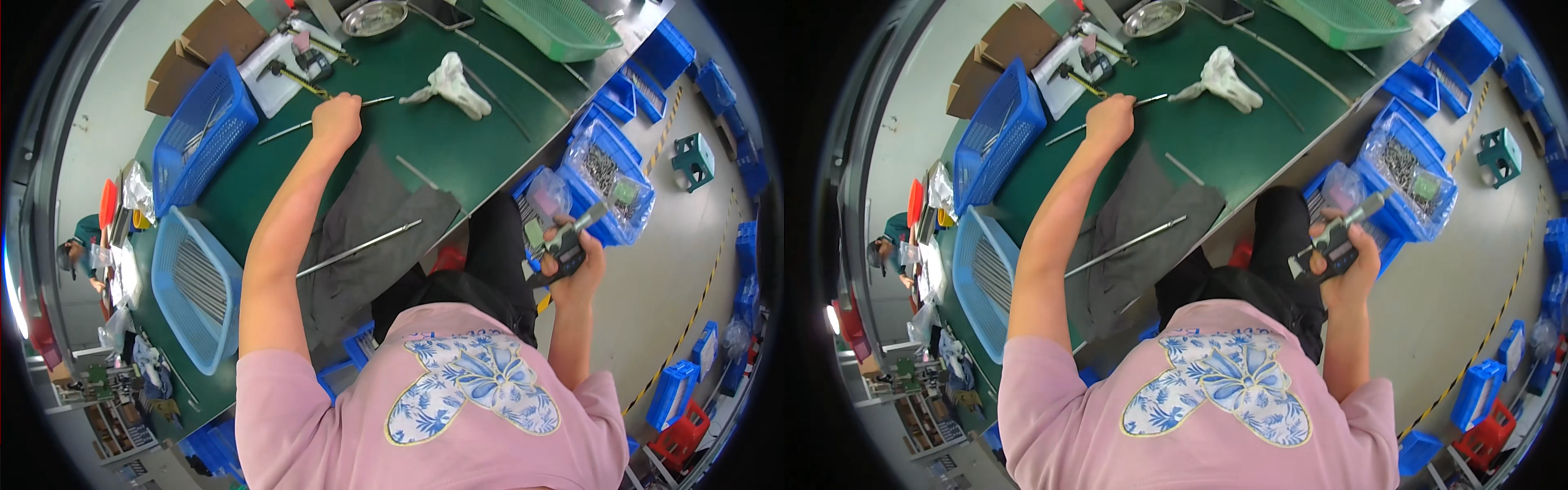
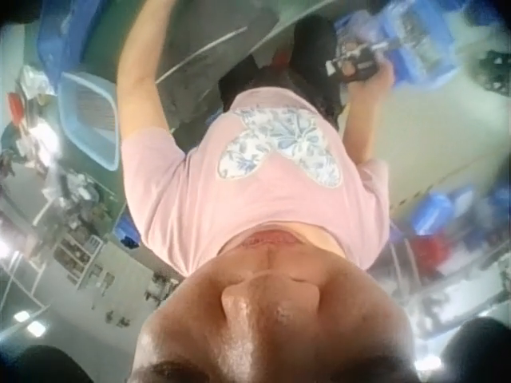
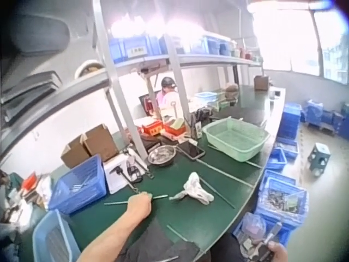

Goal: The recorder uses a digital micrometer to measure the diameter of metal rods and a small file to smooth the ends.

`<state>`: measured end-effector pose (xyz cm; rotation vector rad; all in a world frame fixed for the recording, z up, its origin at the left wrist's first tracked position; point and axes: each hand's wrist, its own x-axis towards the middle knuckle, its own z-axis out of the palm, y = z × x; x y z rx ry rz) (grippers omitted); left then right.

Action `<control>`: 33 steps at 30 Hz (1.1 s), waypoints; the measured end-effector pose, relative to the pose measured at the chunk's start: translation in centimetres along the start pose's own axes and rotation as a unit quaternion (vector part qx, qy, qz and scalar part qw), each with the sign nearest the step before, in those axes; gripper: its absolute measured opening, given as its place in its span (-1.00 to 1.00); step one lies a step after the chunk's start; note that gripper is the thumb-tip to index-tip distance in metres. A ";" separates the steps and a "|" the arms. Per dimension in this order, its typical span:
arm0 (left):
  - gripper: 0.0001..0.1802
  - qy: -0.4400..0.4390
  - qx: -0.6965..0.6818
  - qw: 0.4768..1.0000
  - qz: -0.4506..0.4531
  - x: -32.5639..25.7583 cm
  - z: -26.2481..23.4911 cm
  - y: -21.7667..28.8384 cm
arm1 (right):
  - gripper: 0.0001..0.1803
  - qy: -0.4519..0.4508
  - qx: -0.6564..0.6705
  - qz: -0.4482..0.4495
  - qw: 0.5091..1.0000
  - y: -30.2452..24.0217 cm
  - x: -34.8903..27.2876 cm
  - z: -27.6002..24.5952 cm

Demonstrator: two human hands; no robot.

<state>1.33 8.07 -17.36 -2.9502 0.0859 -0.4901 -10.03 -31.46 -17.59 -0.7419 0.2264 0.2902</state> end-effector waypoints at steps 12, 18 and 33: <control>-0.79 -0.020 -0.533 0.787 -0.310 -11.2 -8.6 3.6 | -0.51 -0.046 -0.010 0.029 0.998 0.8 2.0 -0.2; -0.69 0.177 -0.768 0.428 -0.443 -17.1 -8.9 5.1 | -0.49 -0.103 -0.032 0.085 0.990 2.0 1.6 2.0; -0.87 0.064 -0.921 0.369 -0.109 -16.1 -14.5 15.0 | -0.25 -0.210 0.021 0.143 0.967 -1.0 -2.0 11.7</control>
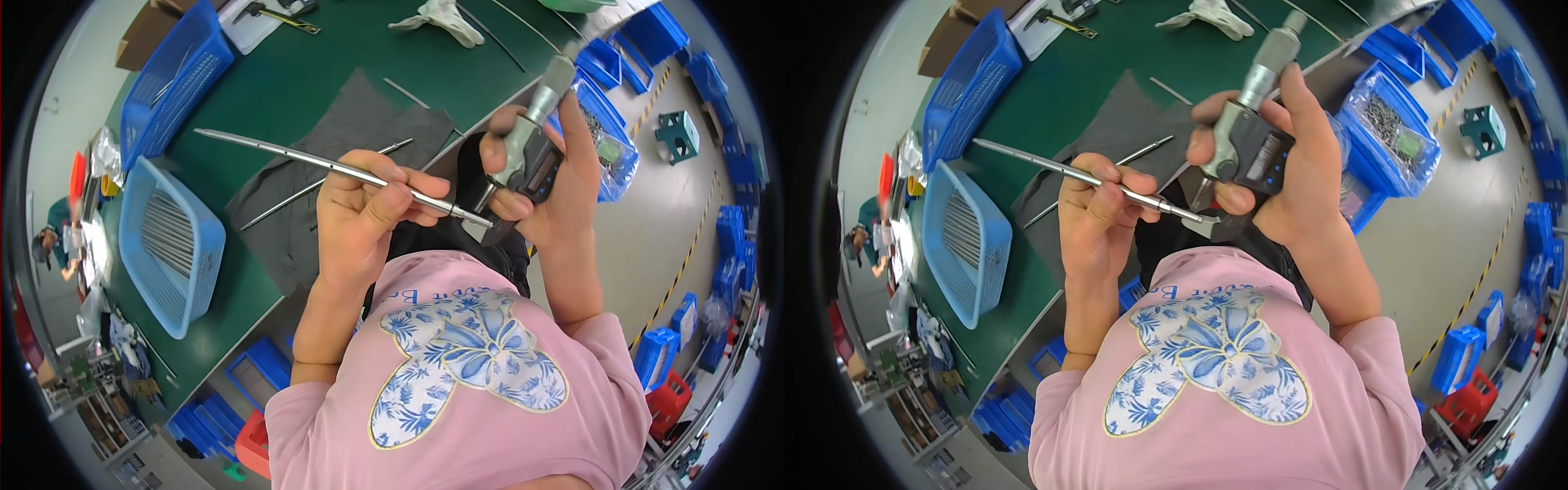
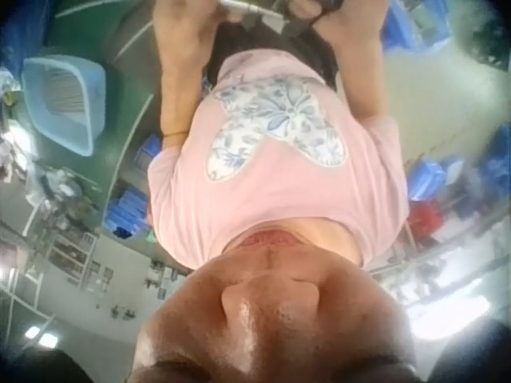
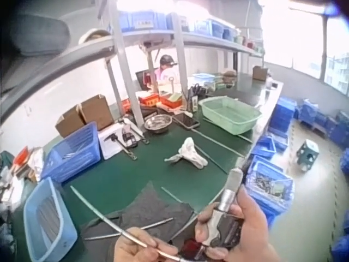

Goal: The recorder uses a digital micrometer to measure the diameter of metal rods and a small file to smooth the ends.

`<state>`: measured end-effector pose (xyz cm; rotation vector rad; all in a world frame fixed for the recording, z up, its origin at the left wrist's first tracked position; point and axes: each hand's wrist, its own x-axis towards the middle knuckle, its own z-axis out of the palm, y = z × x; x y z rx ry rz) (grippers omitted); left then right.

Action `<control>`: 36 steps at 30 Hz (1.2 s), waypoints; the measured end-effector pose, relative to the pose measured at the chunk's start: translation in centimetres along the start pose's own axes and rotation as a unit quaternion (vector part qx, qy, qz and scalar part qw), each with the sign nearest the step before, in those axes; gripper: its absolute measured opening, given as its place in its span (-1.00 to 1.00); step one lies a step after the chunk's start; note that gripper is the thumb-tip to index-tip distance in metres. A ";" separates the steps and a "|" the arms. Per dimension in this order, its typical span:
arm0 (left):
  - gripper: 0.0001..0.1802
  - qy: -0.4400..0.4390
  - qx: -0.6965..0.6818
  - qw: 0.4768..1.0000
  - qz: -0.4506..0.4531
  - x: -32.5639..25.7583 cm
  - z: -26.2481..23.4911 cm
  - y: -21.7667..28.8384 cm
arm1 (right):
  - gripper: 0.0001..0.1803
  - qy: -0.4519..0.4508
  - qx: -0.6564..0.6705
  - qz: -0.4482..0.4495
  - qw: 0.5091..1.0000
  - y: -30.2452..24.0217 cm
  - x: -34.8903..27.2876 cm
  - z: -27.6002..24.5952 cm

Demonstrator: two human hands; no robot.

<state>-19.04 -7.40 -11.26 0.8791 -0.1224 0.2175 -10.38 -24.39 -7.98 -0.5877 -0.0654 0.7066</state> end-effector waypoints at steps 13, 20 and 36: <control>-0.86 -0.012 0.014 1.000 -0.002 -0.7 1.0 0.6 | -0.26 -0.059 0.032 0.058 0.996 0.1 0.5 0.3; -0.83 -0.030 0.046 0.998 0.009 -0.6 1.0 0.5 | -0.31 -0.079 0.006 0.056 0.995 -0.1 0.5 1.0; -0.81 -0.006 0.051 0.999 0.000 -0.9 1.6 0.6 | -0.27 -0.080 0.019 0.050 0.995 0.1 0.2 1.0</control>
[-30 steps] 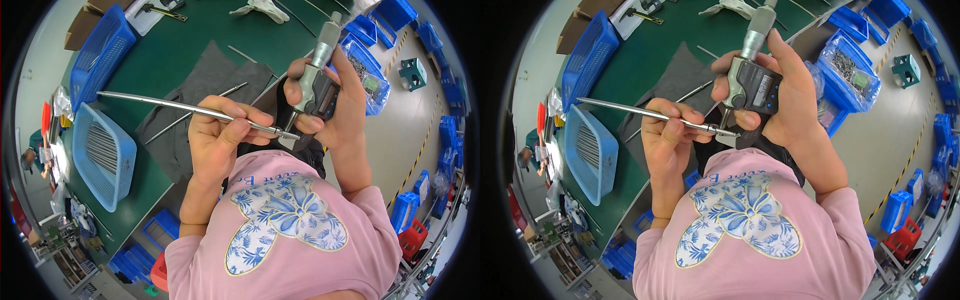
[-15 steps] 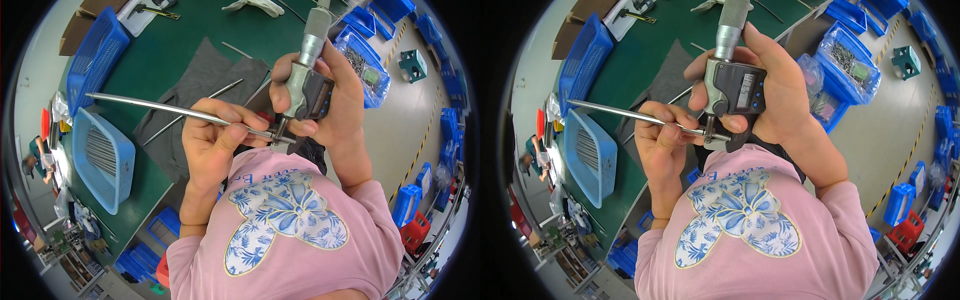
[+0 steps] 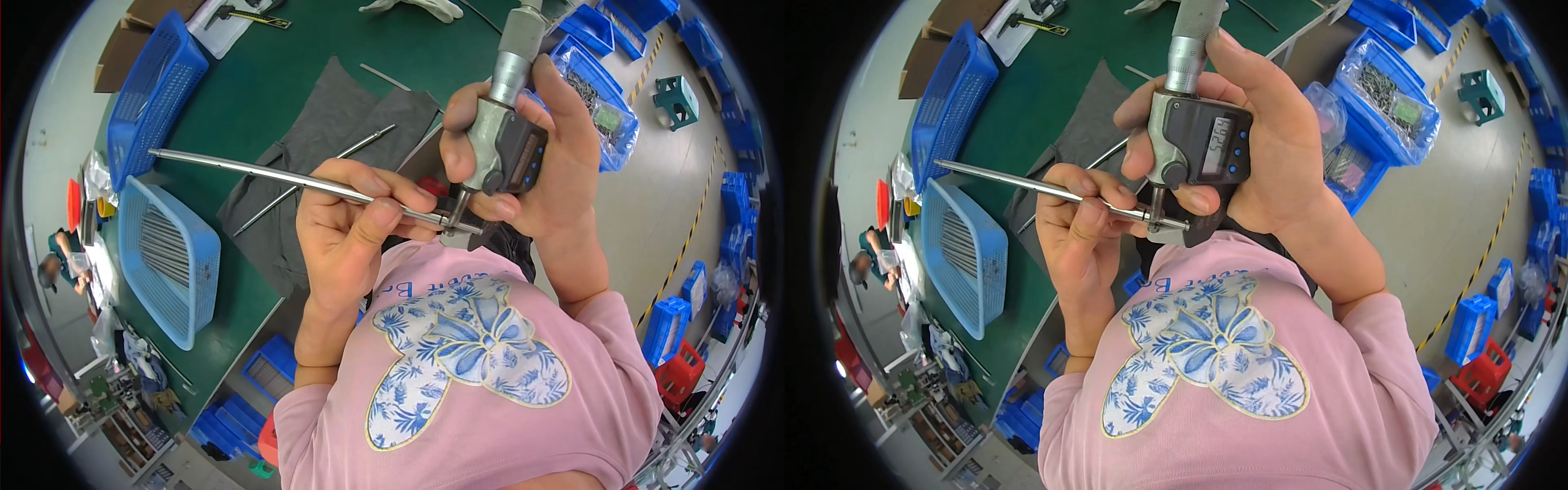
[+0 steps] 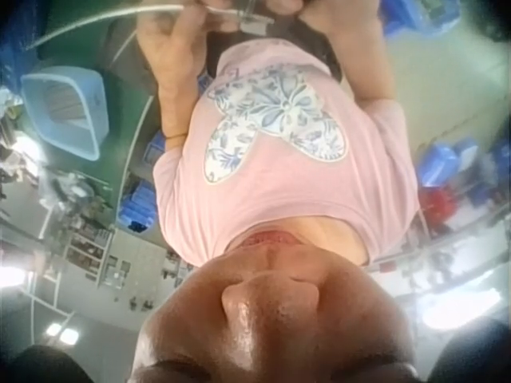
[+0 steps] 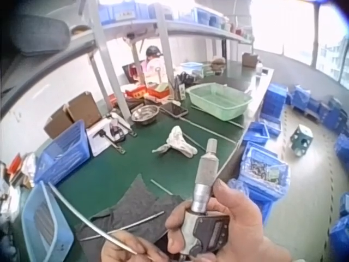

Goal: The recorder uses a digital micrometer to measure the diameter of metal rods and a small file to smooth the ends.

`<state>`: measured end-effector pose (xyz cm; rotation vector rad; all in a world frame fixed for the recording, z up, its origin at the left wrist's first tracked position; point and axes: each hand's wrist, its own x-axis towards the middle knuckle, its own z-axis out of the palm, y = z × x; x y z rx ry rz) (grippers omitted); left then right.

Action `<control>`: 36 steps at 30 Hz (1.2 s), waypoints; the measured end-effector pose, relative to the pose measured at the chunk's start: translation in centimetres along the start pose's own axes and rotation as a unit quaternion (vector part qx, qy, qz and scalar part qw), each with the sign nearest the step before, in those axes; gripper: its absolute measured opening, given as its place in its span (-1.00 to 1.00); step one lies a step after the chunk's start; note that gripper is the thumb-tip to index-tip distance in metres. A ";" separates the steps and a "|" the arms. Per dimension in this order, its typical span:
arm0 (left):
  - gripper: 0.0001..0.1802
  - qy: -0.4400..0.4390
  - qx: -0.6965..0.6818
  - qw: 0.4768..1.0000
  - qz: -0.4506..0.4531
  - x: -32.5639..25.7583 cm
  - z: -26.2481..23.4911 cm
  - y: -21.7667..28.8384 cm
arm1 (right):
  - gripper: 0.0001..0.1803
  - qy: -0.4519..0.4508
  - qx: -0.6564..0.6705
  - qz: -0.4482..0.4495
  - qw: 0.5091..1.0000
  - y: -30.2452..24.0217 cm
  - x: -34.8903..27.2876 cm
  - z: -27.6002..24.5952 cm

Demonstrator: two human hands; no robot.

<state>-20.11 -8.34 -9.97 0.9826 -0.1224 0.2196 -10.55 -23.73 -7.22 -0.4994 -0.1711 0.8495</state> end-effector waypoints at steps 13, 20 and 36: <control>-0.82 -0.006 -0.004 1.000 -0.012 0.1 -0.1 0.2 | -0.21 -0.016 -0.001 -0.005 1.000 0.1 0.2 -0.5; -0.79 0.004 -0.013 1.000 -0.017 -0.1 -0.4 0.2 | -0.17 -0.003 -0.041 -0.011 0.999 0.5 0.3 -0.7; -0.78 0.024 0.007 1.000 -0.016 -0.2 -0.5 0.6 | -0.24 0.045 -0.031 -0.011 0.998 0.7 0.3 0.3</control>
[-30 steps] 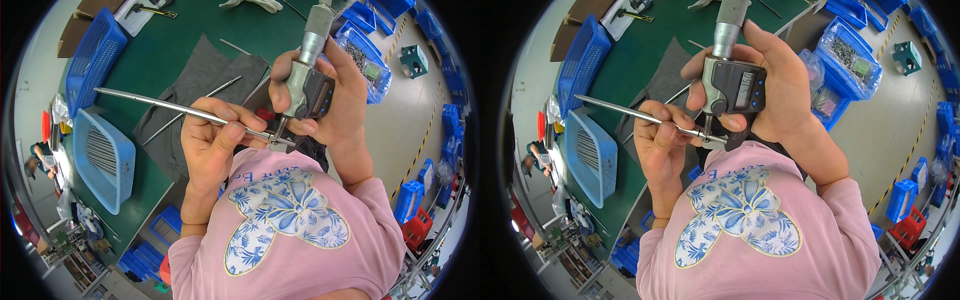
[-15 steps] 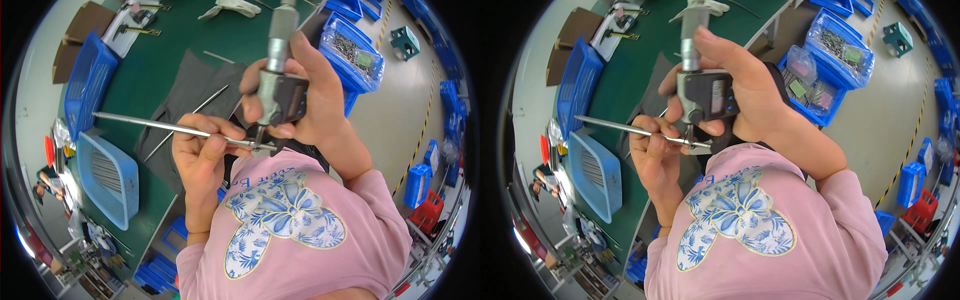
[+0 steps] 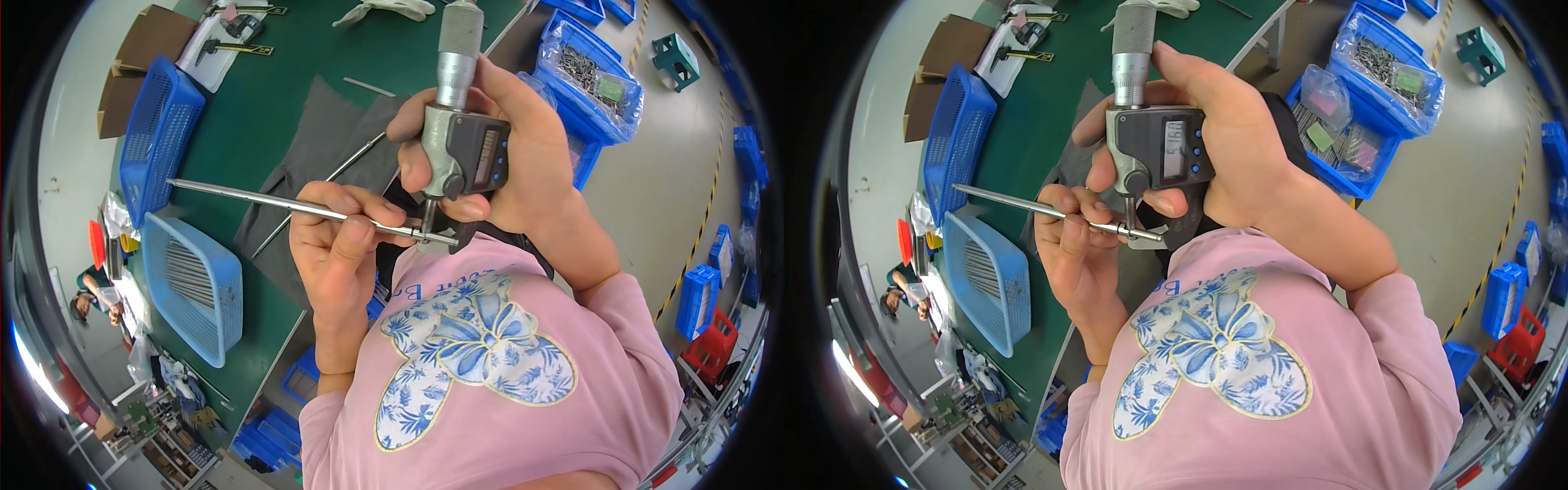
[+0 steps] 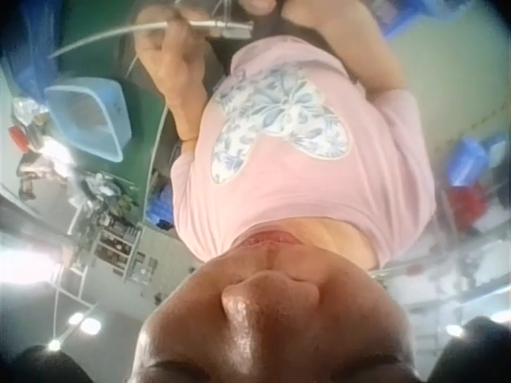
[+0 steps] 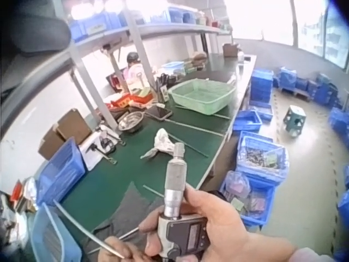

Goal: The recorder uses a digital micrometer to measure the diameter of metal rods and a small file to smooth the ends.

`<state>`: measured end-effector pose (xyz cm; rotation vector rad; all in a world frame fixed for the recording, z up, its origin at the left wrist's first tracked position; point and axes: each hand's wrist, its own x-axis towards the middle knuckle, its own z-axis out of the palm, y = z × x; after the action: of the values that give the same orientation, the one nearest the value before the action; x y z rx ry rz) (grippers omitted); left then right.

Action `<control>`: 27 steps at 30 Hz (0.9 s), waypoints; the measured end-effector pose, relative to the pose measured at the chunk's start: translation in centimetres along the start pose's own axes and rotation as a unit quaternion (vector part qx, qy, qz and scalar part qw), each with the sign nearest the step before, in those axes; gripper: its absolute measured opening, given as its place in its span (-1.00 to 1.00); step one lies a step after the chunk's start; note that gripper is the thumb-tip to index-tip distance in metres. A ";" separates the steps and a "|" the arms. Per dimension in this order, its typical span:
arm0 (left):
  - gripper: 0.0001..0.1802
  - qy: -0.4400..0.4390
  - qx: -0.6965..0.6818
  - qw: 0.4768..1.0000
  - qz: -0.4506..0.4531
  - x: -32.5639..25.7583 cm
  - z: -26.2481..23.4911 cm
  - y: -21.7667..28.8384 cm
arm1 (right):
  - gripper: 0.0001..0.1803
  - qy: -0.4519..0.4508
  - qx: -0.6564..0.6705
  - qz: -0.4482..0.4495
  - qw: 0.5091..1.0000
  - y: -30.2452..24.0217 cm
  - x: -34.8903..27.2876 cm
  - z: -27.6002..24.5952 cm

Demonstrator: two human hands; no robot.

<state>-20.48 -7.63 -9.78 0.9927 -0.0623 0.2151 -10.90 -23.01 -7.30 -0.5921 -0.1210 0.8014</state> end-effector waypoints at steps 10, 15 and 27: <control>-0.78 -0.011 -0.004 1.000 0.001 -0.2 0.2 0.1 | -0.19 -0.026 0.035 -0.001 0.999 0.5 -0.1 -0.4; -0.75 0.006 0.025 1.000 0.012 -0.3 0.0 0.0 | -0.19 -0.013 0.008 0.016 1.000 0.3 -0.1 0.2; -0.80 0.031 0.011 0.999 0.002 -0.2 -0.3 1.3 | -0.28 -0.041 0.050 0.019 0.998 0.6 0.7 -1.8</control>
<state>-20.98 -6.77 -8.89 1.0076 -0.0060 0.2512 -10.20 -23.03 -9.20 -0.4685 -0.1448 0.8637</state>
